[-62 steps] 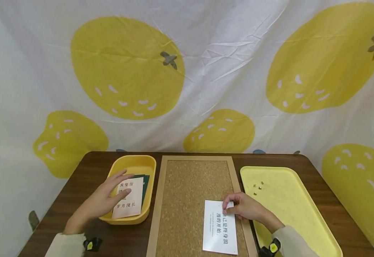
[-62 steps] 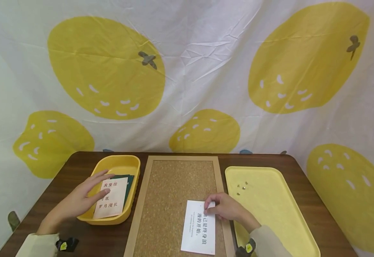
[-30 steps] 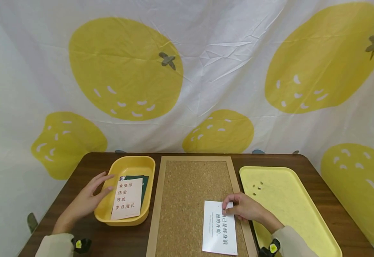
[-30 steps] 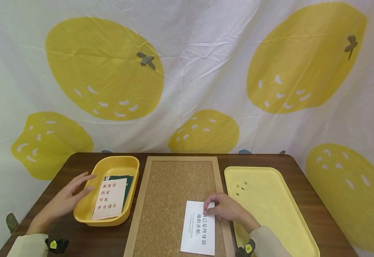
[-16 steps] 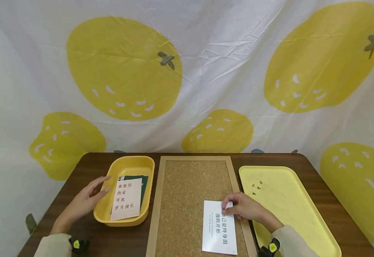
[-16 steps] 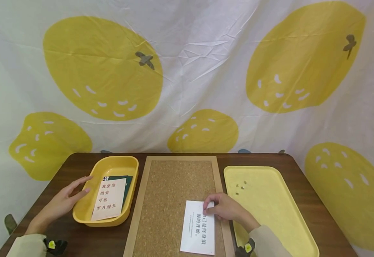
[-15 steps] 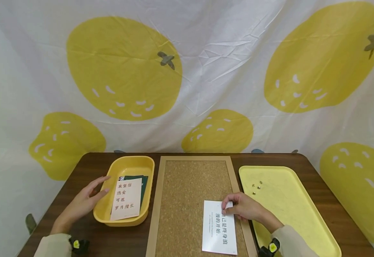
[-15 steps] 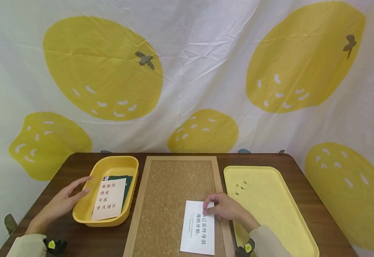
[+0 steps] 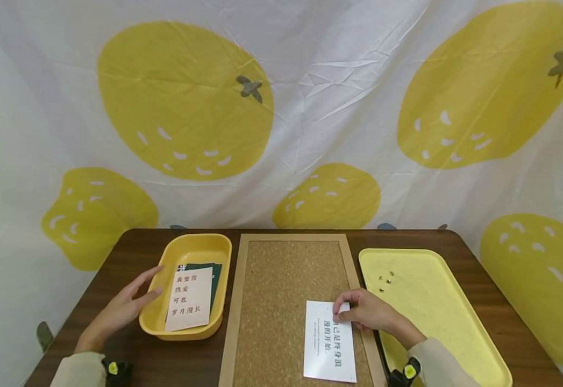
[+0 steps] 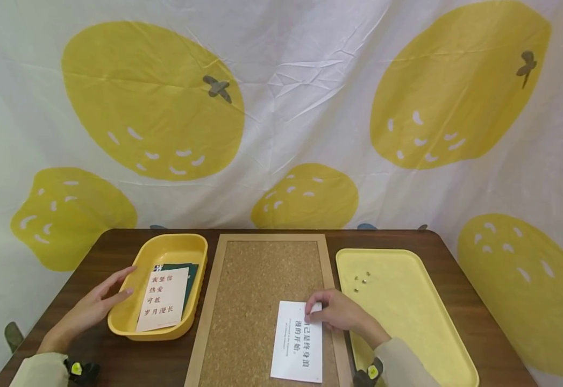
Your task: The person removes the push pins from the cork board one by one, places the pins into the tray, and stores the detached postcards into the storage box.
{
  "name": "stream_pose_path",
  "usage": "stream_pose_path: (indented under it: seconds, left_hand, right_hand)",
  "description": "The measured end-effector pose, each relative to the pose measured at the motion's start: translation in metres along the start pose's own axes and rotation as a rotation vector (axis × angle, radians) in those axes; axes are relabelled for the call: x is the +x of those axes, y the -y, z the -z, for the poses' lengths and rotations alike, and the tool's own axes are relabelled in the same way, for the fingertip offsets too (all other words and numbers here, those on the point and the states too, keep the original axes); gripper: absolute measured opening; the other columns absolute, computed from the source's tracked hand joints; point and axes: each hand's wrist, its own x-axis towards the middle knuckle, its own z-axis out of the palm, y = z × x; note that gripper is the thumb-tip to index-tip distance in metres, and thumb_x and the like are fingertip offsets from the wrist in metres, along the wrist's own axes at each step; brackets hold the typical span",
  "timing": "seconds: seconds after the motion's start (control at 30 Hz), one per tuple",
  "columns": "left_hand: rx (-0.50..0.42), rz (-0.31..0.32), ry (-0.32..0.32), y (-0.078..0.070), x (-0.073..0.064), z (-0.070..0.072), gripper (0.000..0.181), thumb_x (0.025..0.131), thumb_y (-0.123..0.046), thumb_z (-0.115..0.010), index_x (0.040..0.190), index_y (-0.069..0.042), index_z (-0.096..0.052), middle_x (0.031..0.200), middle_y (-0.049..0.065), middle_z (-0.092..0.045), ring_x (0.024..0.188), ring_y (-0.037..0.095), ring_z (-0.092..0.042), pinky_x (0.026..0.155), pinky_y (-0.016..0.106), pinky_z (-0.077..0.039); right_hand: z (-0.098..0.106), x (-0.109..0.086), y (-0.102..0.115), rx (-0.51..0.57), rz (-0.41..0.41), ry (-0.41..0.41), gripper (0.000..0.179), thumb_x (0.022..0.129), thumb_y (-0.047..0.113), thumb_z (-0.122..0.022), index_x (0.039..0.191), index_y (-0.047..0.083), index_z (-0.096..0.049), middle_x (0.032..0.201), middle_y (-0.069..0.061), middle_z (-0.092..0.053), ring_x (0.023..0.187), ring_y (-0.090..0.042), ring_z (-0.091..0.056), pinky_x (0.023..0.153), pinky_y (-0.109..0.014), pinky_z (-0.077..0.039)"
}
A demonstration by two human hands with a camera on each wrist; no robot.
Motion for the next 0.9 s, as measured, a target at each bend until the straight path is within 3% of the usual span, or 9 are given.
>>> stream_pose_path:
  seconds: [0.4,0.9]
  left_hand:
    - [-0.091,0.007,0.088,0.0065,-0.0010,-0.0018,0.076,0.101,-0.034,-0.056,0.161,-0.025,-0.010,0.165,0.020,-0.004,0.148,0.046,-0.009,0.113,0.071,-0.012]
    - [-0.076,-0.052,0.089,0.0059,-0.0030,-0.0046,0.080,0.100,-0.035,-0.058,0.161,-0.026,-0.008,0.165,0.020,-0.003,0.149,0.044,-0.009,0.115,0.068,-0.013]
  right_hand:
    - [-0.0011,0.0015,-0.0015,0.005,-0.009,0.000,0.009,0.087,0.011,-0.073,0.092,0.006,-0.067,0.074,-0.003,-0.063,0.045,-0.008,-0.040,0.038,-0.019,-0.031]
    - [-0.0002,-0.0007,0.0007,0.002,0.005,0.002,0.009,0.087,0.010,-0.073,0.091,0.004,-0.066,0.066,0.000,-0.054,0.045,-0.008,-0.040,0.038,-0.019,-0.031]
